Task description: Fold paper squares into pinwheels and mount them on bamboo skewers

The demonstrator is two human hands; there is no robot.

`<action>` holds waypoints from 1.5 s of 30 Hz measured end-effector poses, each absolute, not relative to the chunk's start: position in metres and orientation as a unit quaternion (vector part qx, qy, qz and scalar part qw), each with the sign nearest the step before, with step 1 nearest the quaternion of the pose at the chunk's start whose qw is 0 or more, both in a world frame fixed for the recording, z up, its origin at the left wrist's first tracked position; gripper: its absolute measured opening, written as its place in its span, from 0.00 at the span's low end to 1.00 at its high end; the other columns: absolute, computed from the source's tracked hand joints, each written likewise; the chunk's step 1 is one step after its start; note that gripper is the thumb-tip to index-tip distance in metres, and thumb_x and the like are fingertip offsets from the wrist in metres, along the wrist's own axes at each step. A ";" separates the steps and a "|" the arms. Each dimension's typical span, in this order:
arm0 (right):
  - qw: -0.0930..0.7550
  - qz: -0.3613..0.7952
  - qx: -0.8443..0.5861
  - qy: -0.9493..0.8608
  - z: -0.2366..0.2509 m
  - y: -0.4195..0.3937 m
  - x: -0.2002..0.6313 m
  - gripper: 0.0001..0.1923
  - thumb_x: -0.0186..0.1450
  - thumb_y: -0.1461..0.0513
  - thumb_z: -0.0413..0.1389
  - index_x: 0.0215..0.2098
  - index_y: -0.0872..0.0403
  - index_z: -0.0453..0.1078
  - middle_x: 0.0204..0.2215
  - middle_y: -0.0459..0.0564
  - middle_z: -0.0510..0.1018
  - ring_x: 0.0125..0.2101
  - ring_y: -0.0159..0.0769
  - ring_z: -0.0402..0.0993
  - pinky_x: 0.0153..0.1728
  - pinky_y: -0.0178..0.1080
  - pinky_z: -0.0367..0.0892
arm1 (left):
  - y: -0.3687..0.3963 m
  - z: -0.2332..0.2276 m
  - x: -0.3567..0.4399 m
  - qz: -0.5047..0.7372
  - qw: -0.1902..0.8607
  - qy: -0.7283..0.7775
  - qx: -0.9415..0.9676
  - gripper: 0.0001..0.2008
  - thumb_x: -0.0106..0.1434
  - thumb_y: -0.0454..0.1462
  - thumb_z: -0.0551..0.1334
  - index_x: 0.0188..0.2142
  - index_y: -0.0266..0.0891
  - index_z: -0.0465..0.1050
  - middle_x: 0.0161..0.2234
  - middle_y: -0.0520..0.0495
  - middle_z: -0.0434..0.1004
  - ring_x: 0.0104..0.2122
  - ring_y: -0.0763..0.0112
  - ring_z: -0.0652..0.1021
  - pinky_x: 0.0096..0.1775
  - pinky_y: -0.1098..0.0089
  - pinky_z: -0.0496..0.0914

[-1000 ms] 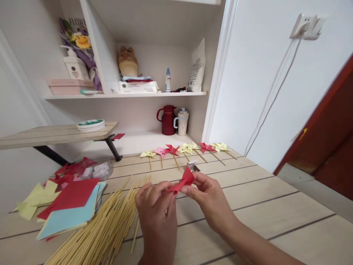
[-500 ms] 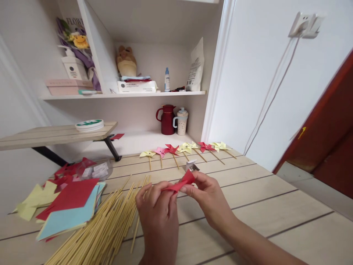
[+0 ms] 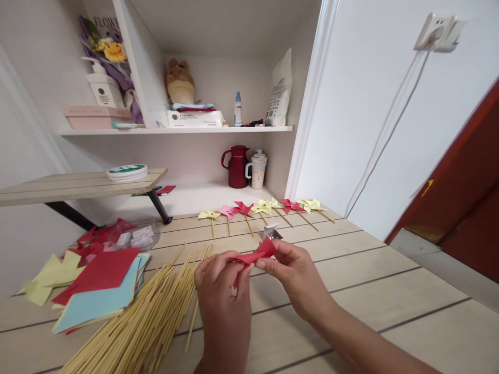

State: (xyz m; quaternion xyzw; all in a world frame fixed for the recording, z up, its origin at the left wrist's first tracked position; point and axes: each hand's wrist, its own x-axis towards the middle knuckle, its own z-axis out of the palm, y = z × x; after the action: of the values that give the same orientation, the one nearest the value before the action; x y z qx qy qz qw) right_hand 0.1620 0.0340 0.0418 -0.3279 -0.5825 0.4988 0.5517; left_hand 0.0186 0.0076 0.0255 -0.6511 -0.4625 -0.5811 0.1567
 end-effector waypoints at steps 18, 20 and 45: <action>0.560 0.460 -0.342 -0.598 0.039 0.037 0.160 0.08 0.58 0.59 0.66 0.28 0.52 0.73 0.27 0.43 0.74 0.32 0.34 0.67 0.36 0.36 0.64 | 0.008 0.023 0.020 -0.583 0.169 -0.456 -0.651 0.05 0.62 0.30 0.62 0.33 0.43 0.73 0.36 0.51 0.78 0.37 0.66 0.75 0.46 0.60 0.65; 0.566 0.474 -0.333 -0.587 0.038 0.039 0.160 0.07 0.58 0.59 0.66 0.30 0.52 0.74 0.28 0.44 0.75 0.33 0.34 0.68 0.38 0.37 0.65 | 0.008 0.021 0.022 -0.592 0.134 -0.479 -0.635 0.05 0.62 0.32 0.63 0.32 0.43 0.74 0.35 0.51 0.78 0.37 0.65 0.75 0.44 0.61 0.65; 0.630 0.248 -0.275 -0.682 0.043 0.031 0.167 0.08 0.61 0.66 0.61 0.31 0.46 0.79 0.45 0.50 0.73 0.47 0.41 0.71 0.44 0.43 0.70 | -0.003 0.039 0.013 -0.563 0.276 -0.375 -0.683 0.12 0.63 0.25 0.60 0.39 0.42 0.76 0.34 0.50 0.78 0.33 0.73 0.77 0.52 0.57 0.60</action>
State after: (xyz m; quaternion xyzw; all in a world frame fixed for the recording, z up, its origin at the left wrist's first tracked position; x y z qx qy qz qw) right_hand 0.1669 0.0308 0.0425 -0.2749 -0.6822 0.2479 0.6305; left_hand 0.0130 -0.0029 0.0385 -0.6828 -0.3753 -0.5630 0.2756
